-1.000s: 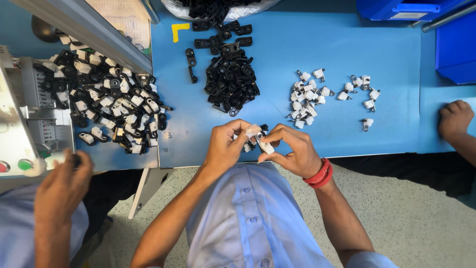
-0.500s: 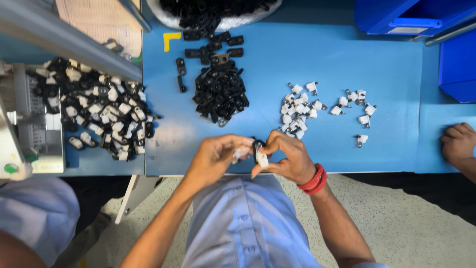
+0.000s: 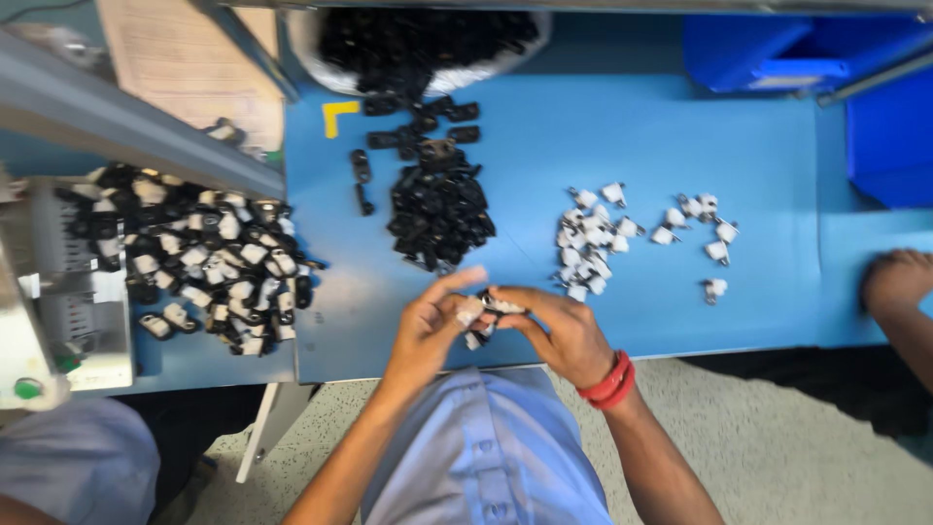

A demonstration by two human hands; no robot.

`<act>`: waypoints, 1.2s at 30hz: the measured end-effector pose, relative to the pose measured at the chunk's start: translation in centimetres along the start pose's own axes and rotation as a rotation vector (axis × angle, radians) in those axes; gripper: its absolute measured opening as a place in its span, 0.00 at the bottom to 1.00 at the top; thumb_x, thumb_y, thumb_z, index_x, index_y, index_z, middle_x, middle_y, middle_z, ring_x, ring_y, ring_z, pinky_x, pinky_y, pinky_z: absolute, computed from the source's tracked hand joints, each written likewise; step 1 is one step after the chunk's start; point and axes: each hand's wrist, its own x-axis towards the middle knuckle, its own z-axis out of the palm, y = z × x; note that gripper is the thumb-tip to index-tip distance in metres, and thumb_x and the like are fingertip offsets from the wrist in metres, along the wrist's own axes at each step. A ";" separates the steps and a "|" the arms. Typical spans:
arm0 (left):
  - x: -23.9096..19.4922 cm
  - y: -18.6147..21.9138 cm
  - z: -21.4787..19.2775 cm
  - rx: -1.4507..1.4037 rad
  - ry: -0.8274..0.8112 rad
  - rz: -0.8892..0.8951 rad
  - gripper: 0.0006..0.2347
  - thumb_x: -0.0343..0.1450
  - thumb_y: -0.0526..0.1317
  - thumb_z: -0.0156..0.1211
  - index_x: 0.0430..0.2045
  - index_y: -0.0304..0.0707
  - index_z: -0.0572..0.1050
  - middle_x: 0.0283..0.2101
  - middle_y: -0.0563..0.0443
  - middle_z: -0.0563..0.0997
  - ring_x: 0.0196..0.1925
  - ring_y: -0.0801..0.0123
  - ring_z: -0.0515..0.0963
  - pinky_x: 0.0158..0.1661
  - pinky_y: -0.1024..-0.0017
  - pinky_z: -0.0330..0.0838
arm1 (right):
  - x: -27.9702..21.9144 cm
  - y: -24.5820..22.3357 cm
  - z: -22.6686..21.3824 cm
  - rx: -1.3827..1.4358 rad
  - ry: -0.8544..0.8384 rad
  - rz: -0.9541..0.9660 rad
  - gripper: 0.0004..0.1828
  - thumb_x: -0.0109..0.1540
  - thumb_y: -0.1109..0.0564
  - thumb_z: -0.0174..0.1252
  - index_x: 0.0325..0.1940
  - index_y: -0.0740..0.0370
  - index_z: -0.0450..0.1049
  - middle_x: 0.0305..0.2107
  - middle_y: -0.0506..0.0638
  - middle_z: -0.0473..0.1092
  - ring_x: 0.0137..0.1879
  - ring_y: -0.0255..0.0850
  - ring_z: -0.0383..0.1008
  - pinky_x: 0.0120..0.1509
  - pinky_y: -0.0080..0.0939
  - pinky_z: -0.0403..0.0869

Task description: The person assembles small electrical components by hand, repeatedly picking up black and white plastic parts from a blue workbench and snapping them together. The person places the assembled units into a pile on the table.

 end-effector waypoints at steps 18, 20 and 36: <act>0.5 -8.0 -7.2 -0.002 0.010 -0.182 0.29 0.79 0.57 0.29 0.44 0.31 0.79 0.35 0.48 0.82 0.36 0.67 0.81 0.38 0.69 0.76 | -2.2 -0.6 9.1 -0.169 0.032 0.249 0.30 0.58 0.56 0.70 0.63 0.64 0.71 0.46 0.58 0.78 0.46 0.48 0.82 0.49 0.43 0.79; 0.5 -8.3 -7.7 -0.041 -0.066 -0.160 0.32 0.79 0.59 0.27 0.46 0.30 0.78 0.36 0.50 0.84 0.37 0.70 0.81 0.40 0.71 0.77 | -2.2 -1.0 9.0 -0.152 0.046 0.269 0.34 0.56 0.54 0.72 0.63 0.65 0.69 0.44 0.56 0.78 0.45 0.46 0.82 0.48 0.41 0.79; 13.3 -1.5 -15.2 1.077 0.489 0.599 0.14 0.77 0.33 0.60 0.58 0.36 0.74 0.56 0.32 0.72 0.60 0.42 0.69 0.62 0.52 0.60 | -0.4 6.9 8.7 -0.330 -0.245 0.025 0.19 0.58 0.46 0.67 0.50 0.53 0.79 0.53 0.47 0.74 0.62 0.45 0.71 0.75 0.66 0.56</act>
